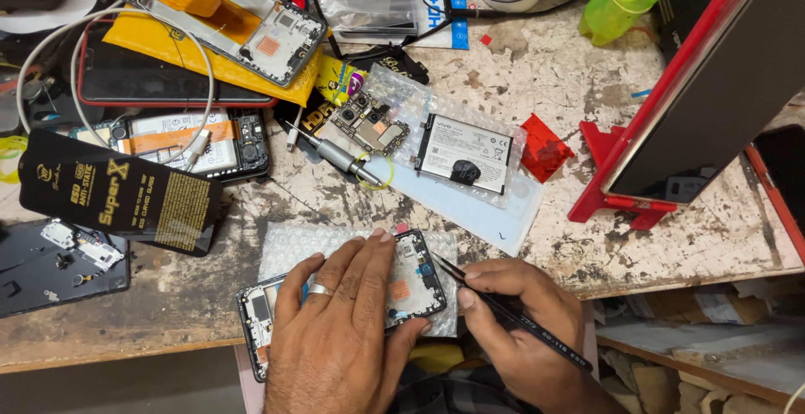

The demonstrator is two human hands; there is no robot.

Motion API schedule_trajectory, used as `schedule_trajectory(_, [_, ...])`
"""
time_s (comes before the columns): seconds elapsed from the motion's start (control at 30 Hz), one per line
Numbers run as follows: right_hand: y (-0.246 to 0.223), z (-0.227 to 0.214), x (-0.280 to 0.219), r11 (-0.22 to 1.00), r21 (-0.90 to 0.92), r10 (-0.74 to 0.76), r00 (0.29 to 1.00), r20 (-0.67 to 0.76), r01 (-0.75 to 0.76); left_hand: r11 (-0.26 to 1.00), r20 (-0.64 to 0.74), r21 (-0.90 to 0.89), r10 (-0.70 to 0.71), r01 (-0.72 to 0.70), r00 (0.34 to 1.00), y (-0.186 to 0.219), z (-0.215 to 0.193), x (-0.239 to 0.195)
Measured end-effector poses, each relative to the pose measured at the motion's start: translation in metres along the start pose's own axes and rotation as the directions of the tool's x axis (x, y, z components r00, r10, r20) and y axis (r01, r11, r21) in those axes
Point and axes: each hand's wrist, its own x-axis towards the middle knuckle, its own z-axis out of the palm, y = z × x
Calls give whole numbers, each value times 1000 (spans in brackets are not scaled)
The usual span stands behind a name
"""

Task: The person uses tweezers to remove small components and adhesive residue from the interior frame of a disassembled smartphone. They carefully lift and peel away parts from the phone's chassis while holding the device steady.

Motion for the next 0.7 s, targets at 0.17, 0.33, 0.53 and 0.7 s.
schedule_trajectory(0.17, [2,2,-1,998,-24,-60,998,-9,60,1000,10,-1,-1,1,1000,0,0,1])
schedule_trajectory(0.33, [0,1,1,997,-45,-70,998,2,70,1000,21,-3,-5,5,1000,0,-1,0])
schedule_trajectory(0.53, [-4,-1,3,1000,-5,-29,999,33,29,1000,39,6,-8,8,999,1,-1,1])
schedule_trajectory(0.7, [-6,-2,4,1000,2,-21,999,44,21,1000,29,7,-6,6,1000,1,-1,0])
